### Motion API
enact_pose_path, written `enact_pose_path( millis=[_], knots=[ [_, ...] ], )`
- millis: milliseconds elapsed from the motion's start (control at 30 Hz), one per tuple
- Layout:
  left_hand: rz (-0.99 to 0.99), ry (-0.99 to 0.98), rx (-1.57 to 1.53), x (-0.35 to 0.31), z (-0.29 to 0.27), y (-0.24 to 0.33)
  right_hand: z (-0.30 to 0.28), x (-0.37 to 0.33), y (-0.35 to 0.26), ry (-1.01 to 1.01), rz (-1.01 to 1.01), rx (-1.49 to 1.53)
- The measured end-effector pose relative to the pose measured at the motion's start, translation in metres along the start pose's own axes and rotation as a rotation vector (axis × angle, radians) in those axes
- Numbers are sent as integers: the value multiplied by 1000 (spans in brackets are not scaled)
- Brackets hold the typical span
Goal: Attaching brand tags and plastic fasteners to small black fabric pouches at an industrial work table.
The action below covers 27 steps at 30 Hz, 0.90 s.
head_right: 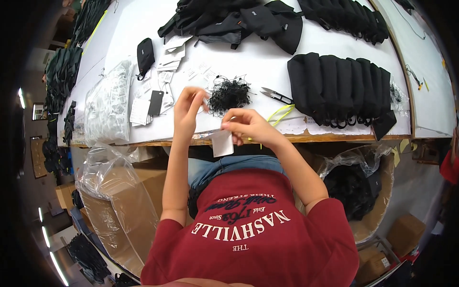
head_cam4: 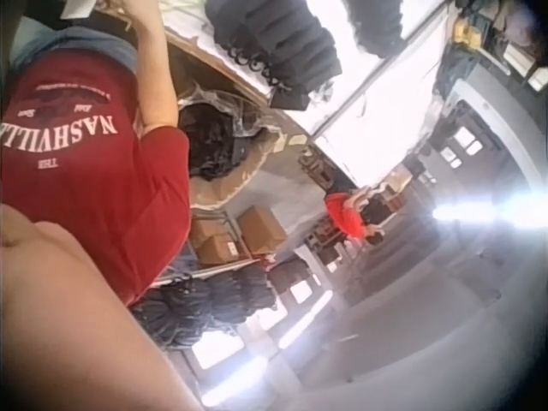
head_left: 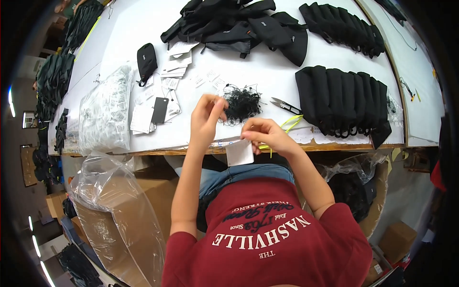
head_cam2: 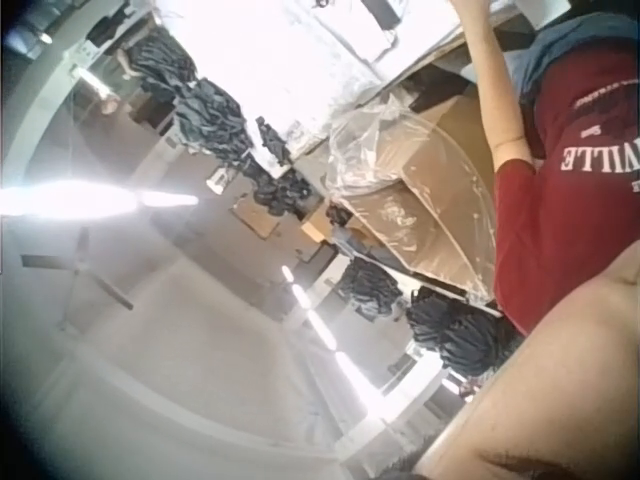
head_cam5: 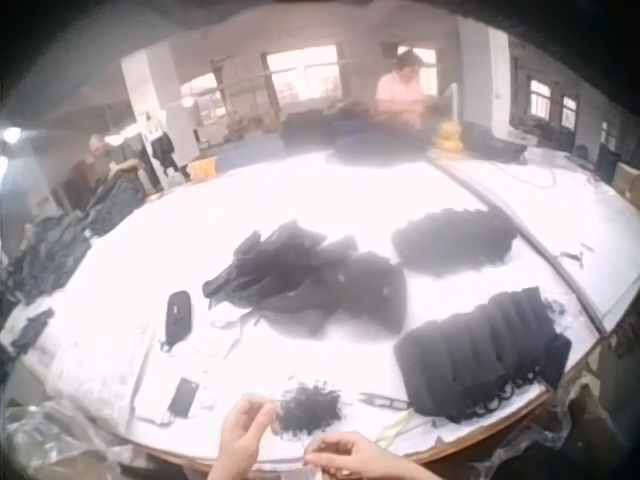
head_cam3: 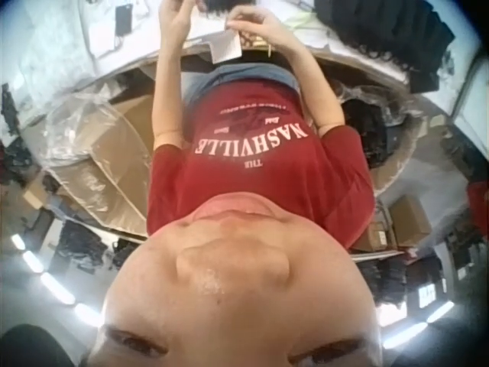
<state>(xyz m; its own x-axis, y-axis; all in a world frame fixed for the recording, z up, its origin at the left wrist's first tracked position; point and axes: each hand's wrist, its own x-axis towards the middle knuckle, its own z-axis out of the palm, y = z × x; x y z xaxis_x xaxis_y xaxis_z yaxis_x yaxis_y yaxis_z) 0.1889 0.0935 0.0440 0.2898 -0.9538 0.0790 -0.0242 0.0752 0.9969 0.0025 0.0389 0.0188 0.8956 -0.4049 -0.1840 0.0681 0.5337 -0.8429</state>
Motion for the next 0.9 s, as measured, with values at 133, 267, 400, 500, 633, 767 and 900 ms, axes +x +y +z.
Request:
enact_pose_path(
  millis=[133,267,400,500,633,767,900],
  knots=[
    [-74,-52,364,95,9,-68,-15,-17,2,183,8,96],
    [31,172,807,155,36,-111,-18,-32,5,193,26,40],
    [229,299,689,158,44,-114,-16,-47,-2,244,-12,15],
    [360,250,579,120,57,-74,-26,-53,-10,350,-46,-79],
    [160,70,291,56,51,-33,-23,-39,-11,641,-203,-354],
    [-171,55,-139,7,39,0,0,-22,-21,657,-300,-535],
    [-217,28,-223,-18,24,-1,15,-21,-20,665,-302,-759]
  ],
)
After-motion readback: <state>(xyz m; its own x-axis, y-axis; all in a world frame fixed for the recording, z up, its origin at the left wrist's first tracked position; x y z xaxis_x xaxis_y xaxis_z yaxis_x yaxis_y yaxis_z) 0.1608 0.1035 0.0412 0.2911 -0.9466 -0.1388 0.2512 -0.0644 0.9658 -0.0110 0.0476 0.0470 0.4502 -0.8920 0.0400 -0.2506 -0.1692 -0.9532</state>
